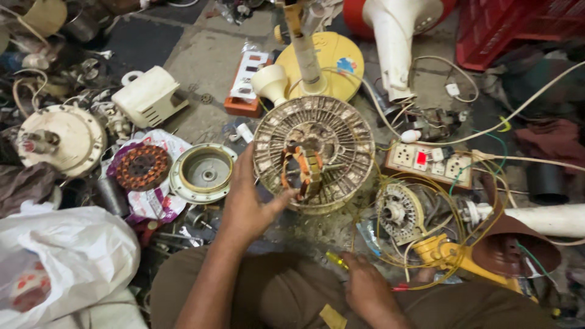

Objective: The person sits on the floor of a cluttered repair workshop and repairs a fan motor. They use a screwdriver to work on the copper coil stator, reposition the coil inside the fan housing, and handle and arrange yellow wires around the motor parts.

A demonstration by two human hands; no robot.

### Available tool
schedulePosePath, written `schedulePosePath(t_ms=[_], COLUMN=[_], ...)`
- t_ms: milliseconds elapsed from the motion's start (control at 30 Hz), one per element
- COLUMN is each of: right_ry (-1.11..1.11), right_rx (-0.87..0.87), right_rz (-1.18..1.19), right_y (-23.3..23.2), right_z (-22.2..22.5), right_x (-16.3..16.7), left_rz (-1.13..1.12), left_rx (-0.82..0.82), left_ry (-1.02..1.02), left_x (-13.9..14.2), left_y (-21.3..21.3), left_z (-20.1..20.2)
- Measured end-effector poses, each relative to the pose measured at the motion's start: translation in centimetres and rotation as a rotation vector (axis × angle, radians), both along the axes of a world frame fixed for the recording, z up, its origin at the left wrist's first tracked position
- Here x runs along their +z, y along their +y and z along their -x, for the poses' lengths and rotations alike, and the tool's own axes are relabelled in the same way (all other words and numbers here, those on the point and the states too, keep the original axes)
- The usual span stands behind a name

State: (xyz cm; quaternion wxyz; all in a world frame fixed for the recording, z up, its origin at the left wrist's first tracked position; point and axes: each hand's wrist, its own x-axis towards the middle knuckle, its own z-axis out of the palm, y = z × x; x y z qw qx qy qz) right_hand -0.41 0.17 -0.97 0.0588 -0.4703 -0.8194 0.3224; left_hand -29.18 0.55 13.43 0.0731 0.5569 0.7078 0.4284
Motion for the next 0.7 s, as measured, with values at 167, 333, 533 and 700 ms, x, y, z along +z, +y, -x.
schedulePosePath(t_ms=[167, 333, 533, 700], right_ry=[-0.065, -0.037, -0.143, -0.117], right_rx=[-0.087, -0.107, 0.036, 0.059], right_rz=[0.085, -0.013, 0.084, 0.125], right_y=[-0.2, 0.3, 0.8, 0.6], right_z=[0.5, 0.2, 0.2, 0.1], right_x=[0.2, -0.9, -1.9, -1.4], left_rz=[-0.036, 0.219, 0.858, 0.909], left_rx=[0.311, 0.276, -0.041, -0.120], left_ry=[-0.163, 0.013, 0.223, 0.250], left_x=[0.0, 0.3, -1.4, -2.7], left_y=[-3.4, -6.3, -6.4, -5.1], left_z=[1.9, 1.4, 0.2, -0.2])
